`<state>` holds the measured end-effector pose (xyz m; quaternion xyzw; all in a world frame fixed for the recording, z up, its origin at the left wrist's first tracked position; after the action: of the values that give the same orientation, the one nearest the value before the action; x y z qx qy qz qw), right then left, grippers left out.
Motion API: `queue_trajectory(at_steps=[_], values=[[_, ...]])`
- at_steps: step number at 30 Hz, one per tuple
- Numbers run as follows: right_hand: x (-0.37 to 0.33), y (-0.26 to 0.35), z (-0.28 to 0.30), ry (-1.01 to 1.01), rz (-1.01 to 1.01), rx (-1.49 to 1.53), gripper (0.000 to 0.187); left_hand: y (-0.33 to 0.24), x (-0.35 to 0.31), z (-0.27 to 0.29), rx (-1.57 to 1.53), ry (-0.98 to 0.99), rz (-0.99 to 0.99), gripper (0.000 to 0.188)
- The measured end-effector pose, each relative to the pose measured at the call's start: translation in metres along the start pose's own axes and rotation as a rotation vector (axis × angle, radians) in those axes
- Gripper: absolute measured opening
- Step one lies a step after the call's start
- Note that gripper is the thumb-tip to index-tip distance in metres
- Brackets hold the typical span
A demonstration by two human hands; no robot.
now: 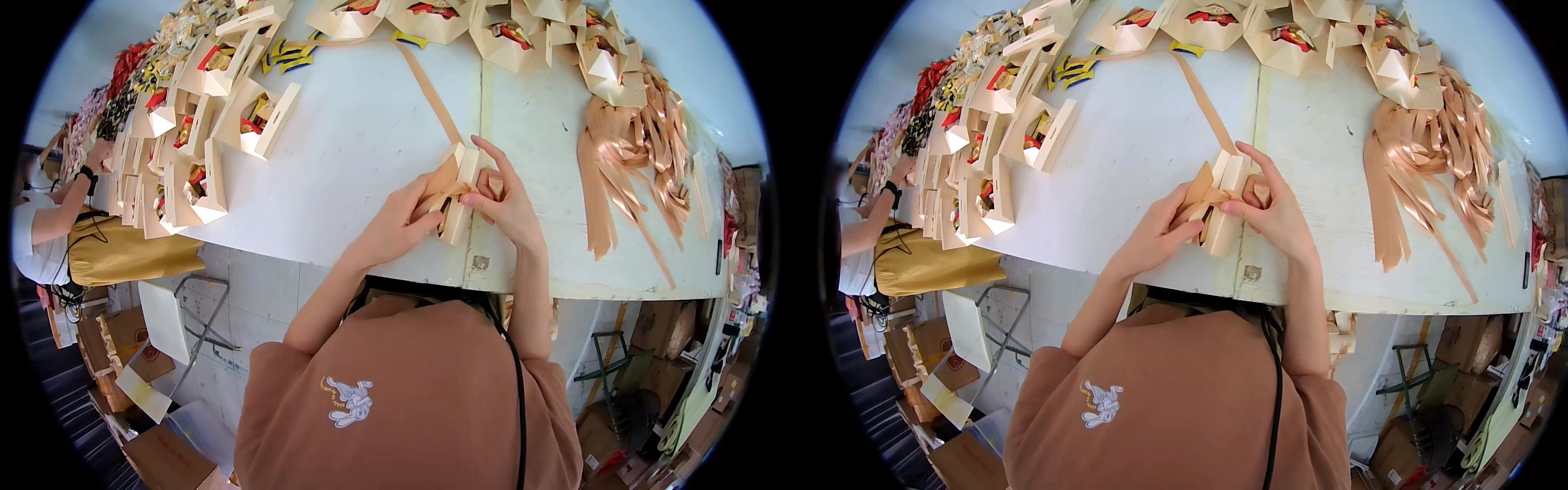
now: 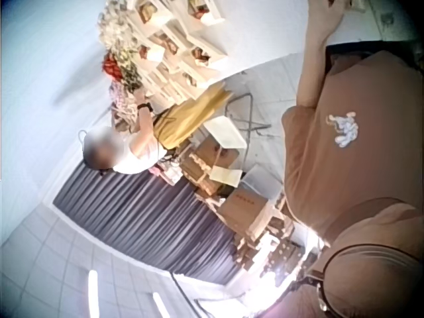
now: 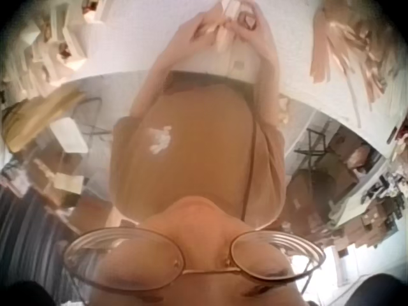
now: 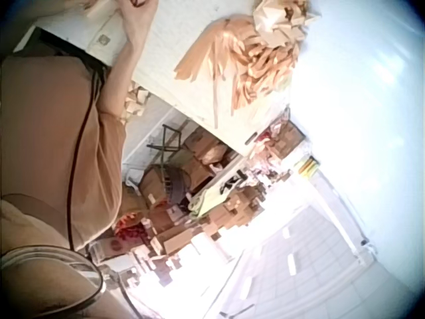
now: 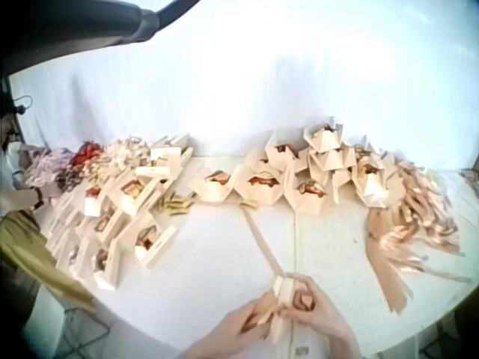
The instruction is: The person assembles small wooden gift boxes by placing wrapped candies inside, threading a ribbon through the frame, and tying a knot to secure the contents. The person repeats this process for multiple boxes, placing finished units on the table.
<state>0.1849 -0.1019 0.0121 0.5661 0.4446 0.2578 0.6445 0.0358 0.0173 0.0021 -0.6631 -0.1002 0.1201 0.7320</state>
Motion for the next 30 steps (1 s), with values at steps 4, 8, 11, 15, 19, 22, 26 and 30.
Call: queue_trajectory(at_steps=[4,8,11,15,19,22,26,30], values=[[0.008,-0.001,0.004,0.067,-0.048,-0.101,0.084,-0.013,-0.003,-0.002,0.035,-0.022,0.060,0.056],[0.004,-0.003,0.006,0.156,0.095,-0.099,0.102,-0.010,-0.003,-0.003,0.113,-0.030,-0.090,0.056],[-0.009,-0.004,0.000,0.172,0.134,-0.135,0.118,-0.015,-0.004,-0.002,0.074,-0.004,-0.020,0.055],[-0.009,0.002,-0.006,0.117,0.131,-0.316,0.126,-0.010,-0.003,-0.003,0.051,-0.010,0.000,0.053],[-0.005,0.003,-0.012,0.051,0.096,-0.393,0.125,-0.009,-0.004,-0.004,-0.072,-0.082,-0.024,0.050],[-0.004,0.008,-0.016,0.027,0.137,-0.468,0.121,-0.019,-0.007,-0.008,0.110,-0.130,0.013,0.050],[-0.003,0.008,-0.021,-0.012,0.239,-0.558,0.116,-0.013,-0.006,-0.014,0.360,-0.287,-0.057,0.051],[0.001,0.002,-0.021,-0.054,0.461,-0.719,0.112,-0.010,-0.005,-0.017,0.521,-0.308,-0.195,0.051]])
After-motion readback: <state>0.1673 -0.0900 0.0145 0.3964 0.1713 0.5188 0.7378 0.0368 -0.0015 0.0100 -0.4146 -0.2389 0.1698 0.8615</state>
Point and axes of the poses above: each hand's wrist, its own x-axis towards the middle knuckle, its own z-axis out of the back of the hand, y = z × x, the point moved 4 cm from there along x, towards the middle knuckle, and after that the axes turned 5 degrees about -z, right-handed, at the moved point
